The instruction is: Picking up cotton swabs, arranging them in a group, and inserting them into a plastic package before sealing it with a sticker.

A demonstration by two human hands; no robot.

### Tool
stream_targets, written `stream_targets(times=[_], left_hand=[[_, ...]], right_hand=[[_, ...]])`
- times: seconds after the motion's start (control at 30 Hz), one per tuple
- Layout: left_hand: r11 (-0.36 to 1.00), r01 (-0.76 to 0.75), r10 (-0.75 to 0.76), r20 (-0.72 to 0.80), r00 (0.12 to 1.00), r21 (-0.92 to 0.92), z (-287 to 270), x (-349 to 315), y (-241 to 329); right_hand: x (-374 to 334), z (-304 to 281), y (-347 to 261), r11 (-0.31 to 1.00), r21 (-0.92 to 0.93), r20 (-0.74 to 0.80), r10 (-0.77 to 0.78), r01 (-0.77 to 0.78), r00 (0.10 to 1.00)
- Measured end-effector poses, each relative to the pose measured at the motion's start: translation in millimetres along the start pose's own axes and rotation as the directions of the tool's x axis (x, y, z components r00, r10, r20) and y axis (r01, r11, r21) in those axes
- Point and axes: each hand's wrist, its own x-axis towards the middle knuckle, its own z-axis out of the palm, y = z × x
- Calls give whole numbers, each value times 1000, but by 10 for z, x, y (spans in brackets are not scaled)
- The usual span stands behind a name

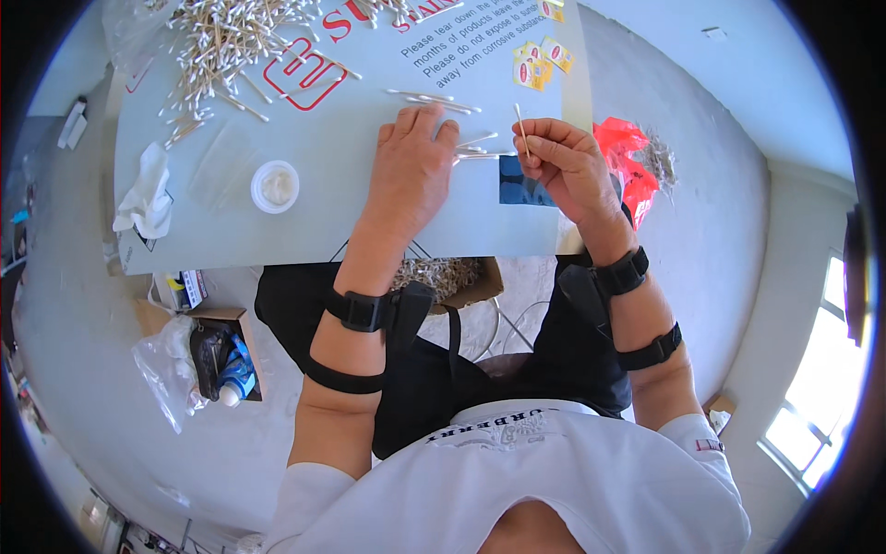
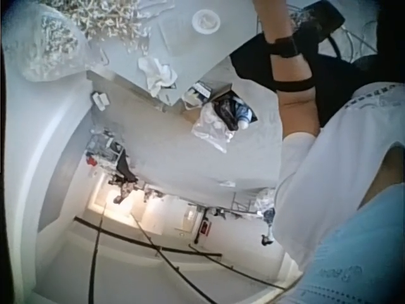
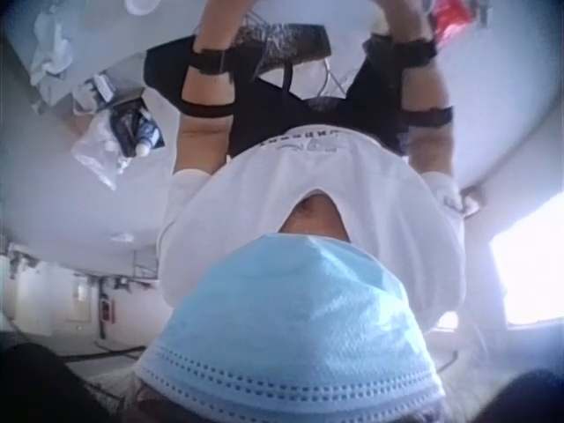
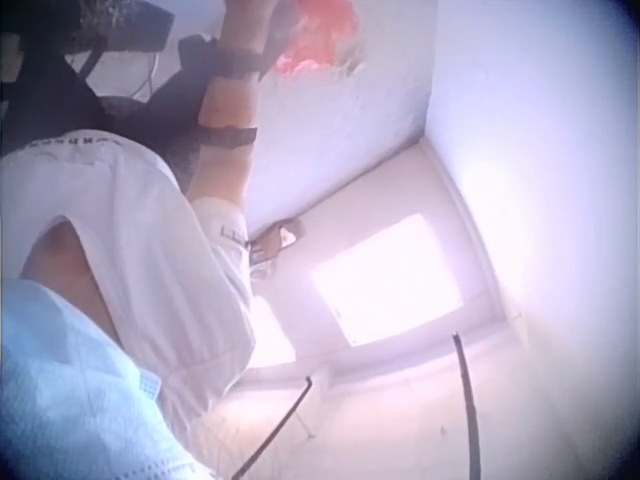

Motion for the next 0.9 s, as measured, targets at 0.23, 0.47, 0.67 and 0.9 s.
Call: stream_targets(times=[0.23, 0.47, 0.67, 0.9], left_hand=[[1000, -9, 9, -8, 1000, -8, -45, 2, -8], [1000, -12, 12, -22, 1000, 5, -1, -19, -18], [999, -31, 31, -21, 999, 10, -16, -21, 19], [999, -32, 32, -23, 999, 25, -24, -24, -5]], right_hand=[[-96, -39, -21, 999, 24, 42, 27, -28, 999], [-424, 30, -31, 856, -481, 350, 384, -188, 854], [135, 49, -44, 619, -772, 102, -108, 147, 989], [709, 193, 19, 370, -874, 191, -335, 315, 923]])
